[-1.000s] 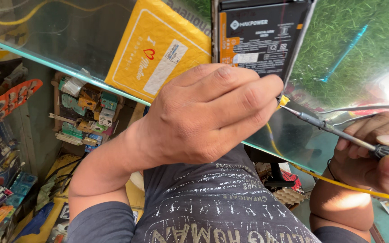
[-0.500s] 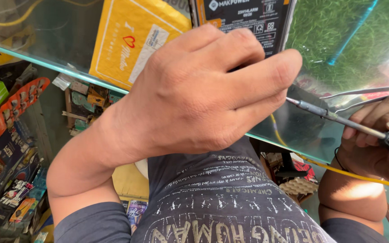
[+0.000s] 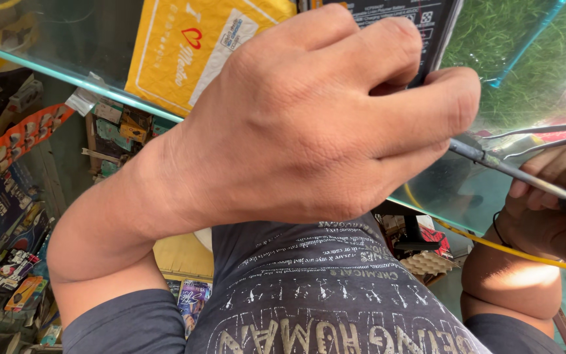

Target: The person uses a soldering iron to apply heat and solder to a small connector on a disassembled smartphone. They repeatedly touch the tip to the joint while holding the phone steady with the other hand.

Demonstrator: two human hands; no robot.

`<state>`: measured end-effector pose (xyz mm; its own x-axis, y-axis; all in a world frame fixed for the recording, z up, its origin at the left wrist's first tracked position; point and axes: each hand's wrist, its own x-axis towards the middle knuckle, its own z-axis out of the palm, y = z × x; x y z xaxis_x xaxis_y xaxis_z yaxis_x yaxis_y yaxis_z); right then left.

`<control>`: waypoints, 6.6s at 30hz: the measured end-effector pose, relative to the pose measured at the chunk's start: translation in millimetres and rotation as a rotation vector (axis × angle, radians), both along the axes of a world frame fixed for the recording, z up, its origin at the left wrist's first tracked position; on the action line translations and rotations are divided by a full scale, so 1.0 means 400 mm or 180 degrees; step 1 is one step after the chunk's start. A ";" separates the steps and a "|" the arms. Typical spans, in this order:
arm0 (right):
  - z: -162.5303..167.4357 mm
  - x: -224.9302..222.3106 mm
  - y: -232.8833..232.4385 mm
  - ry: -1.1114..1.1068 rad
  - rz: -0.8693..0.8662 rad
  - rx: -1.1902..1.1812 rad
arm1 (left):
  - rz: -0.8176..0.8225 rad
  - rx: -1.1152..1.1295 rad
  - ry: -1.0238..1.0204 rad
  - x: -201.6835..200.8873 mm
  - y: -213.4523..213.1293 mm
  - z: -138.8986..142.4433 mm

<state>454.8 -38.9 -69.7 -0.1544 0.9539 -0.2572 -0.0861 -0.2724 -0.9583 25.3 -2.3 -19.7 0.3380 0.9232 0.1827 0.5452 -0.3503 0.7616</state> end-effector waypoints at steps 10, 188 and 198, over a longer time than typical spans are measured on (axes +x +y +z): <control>-0.005 0.007 0.010 -0.0018 0.0054 0.0020 | -0.0086 0.0050 -0.0204 -0.011 0.005 -0.020; -0.018 -0.014 0.020 -0.0134 -0.0664 0.0169 | -0.0111 0.0077 -0.0221 -0.016 0.028 -0.021; -0.023 -0.014 0.020 -0.0081 -0.0654 0.0220 | -0.0145 0.0100 -0.0229 -0.018 0.026 -0.024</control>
<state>449.1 -30.7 -78.8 0.0507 0.9802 -0.1916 -0.1085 -0.1853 -0.9767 18.2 8.0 -29.4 0.3644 0.9007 0.2367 0.4725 -0.3978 0.7864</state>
